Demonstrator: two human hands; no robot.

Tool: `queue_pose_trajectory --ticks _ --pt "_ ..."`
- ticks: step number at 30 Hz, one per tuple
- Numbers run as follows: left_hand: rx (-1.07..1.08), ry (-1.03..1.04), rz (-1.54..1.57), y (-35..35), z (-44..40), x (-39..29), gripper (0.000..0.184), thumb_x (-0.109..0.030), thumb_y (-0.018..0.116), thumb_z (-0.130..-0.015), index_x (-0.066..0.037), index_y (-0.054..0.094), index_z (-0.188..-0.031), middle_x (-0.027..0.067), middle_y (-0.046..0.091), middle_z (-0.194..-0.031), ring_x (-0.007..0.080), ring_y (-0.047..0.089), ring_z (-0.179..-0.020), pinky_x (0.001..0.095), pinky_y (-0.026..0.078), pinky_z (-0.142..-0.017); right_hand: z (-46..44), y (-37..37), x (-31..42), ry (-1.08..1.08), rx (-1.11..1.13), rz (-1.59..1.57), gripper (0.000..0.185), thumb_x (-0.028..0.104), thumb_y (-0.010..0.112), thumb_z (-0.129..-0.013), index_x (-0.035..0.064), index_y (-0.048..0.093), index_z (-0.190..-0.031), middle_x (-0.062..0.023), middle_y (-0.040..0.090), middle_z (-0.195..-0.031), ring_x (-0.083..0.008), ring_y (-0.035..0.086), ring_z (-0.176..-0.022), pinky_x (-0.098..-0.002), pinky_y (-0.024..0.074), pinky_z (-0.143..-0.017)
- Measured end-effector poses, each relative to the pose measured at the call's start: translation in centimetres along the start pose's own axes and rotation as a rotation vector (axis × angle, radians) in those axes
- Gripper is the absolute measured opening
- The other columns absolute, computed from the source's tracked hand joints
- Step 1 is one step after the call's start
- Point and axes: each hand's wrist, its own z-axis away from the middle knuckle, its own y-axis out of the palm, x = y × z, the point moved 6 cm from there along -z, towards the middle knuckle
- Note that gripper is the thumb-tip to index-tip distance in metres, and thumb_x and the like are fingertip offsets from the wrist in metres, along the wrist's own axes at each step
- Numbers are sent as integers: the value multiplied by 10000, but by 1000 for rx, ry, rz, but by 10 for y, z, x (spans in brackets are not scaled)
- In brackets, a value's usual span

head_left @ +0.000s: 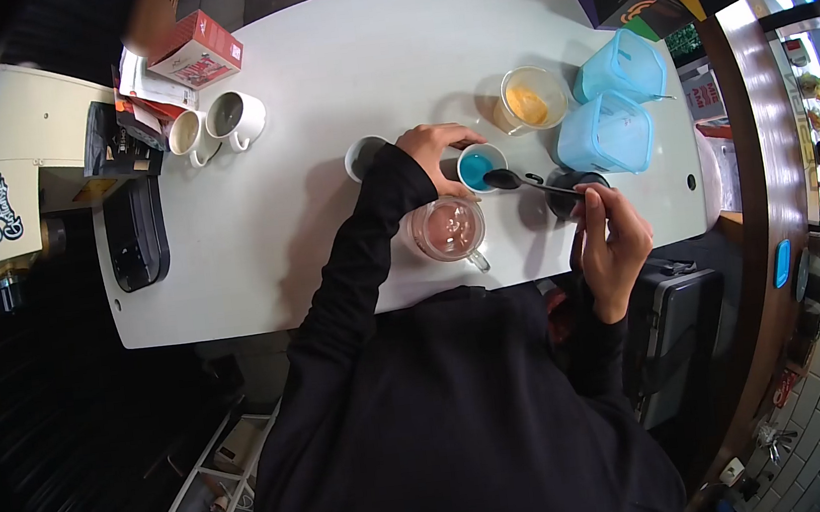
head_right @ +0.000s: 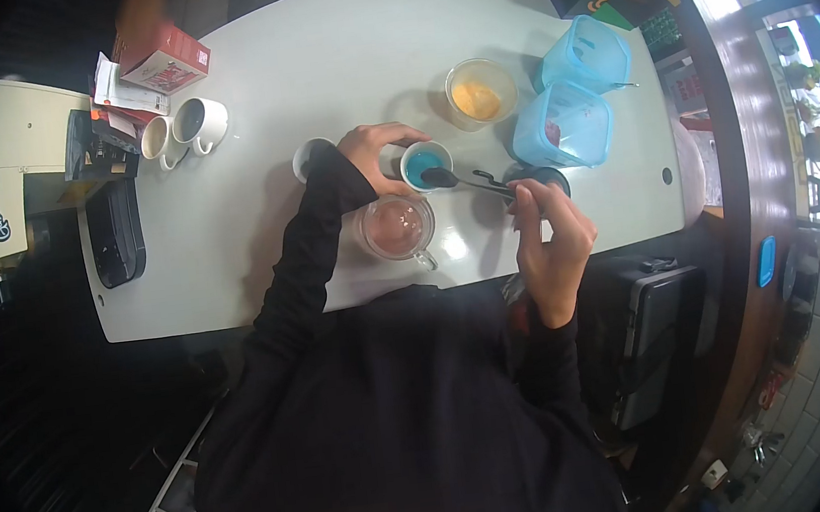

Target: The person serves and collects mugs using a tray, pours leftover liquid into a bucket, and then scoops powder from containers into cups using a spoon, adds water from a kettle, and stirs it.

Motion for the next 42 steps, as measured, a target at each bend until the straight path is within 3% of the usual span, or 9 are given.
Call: queue_pose_trajectory --ticks 3,5,7,9,10,27,34,42 --pt "11 -9 17 1 0 1 612 -192 866 -568 -95 652 -1133 85 690 -1089 247 658 -1023 343 507 -906 -5 7 -15 -49 -41 -25 74 -2 604 -891 -39 664 -913 -92 621 -701 -160 581 -572 -292 396 -507" --pt "10 -13 23 0 0 0 611 -197 866 -571 -97 653 -1134 85 691 -1089 246 658 -1021 344 509 -904 -7 22 -17 -157 72 112 103 19 589 -912 -49 664 -933 -79 598 -677 -121 571 -594 -255 429 -554" --pt "3 2 -10 0 0 -1 605 -199 865 -574 -98 654 -1132 84 692 -1086 245 659 -1019 348 512 -897 -7 34 -18 -146 111 116 89 7 602 -896 -47 660 -938 -101 583 -694 -159 588 -605 -264 433 -563" --pt "-13 3 -13 0 1 -2 601 -195 863 -576 -99 655 -1131 83 693 -1083 245 659 -1018 350 512 -897 -7 45 -18 -146 148 60 99 -11 645 -847 -25 667 -942 -141 602 -742 -285 606 -627 -340 448 -572" --pt "-25 11 -12 0 1 -3 597 -190 861 -577 -100 656 -1131 81 694 -1080 245 659 -1017 351 512 -897 -5 51 -25 -132 155 25 112 -15 652 -839 -20 669 -949 -144 599 -754 -302 604 -632 -356 455 -583" --pt "0 -38 30 -1 0 -4 608 -181 869 -556 -96 662 -1121 77 694 -1073 241 664 -1010 355 513 -899 -6 65 -23 -278 110 168 183 -33 654 -782 13 645 -959 -126 552 -733 -313 579 -636 -394 452 -562" --pt "4 -29 2 -1 -1 -6 599 -161 867 -565 -94 661 -1123 72 694 -1069 237 665 -1009 352 511 -901 1 75 -28 -211 159 68 135 -36 652 -830 -27 647 -965 -152 571 -756 -321 584 -644 -375 450 -582" --pt "1 -48 12 -2 -1 -9 595 -161 866 -569 -102 660 -1124 68 691 -1073 241 661 -1013 353 512 -899 0 68 -28 -206 66 112 134 -33 654 -831 -27 644 -965 -150 575 -763 -315 590 -644 -369 452 -581"
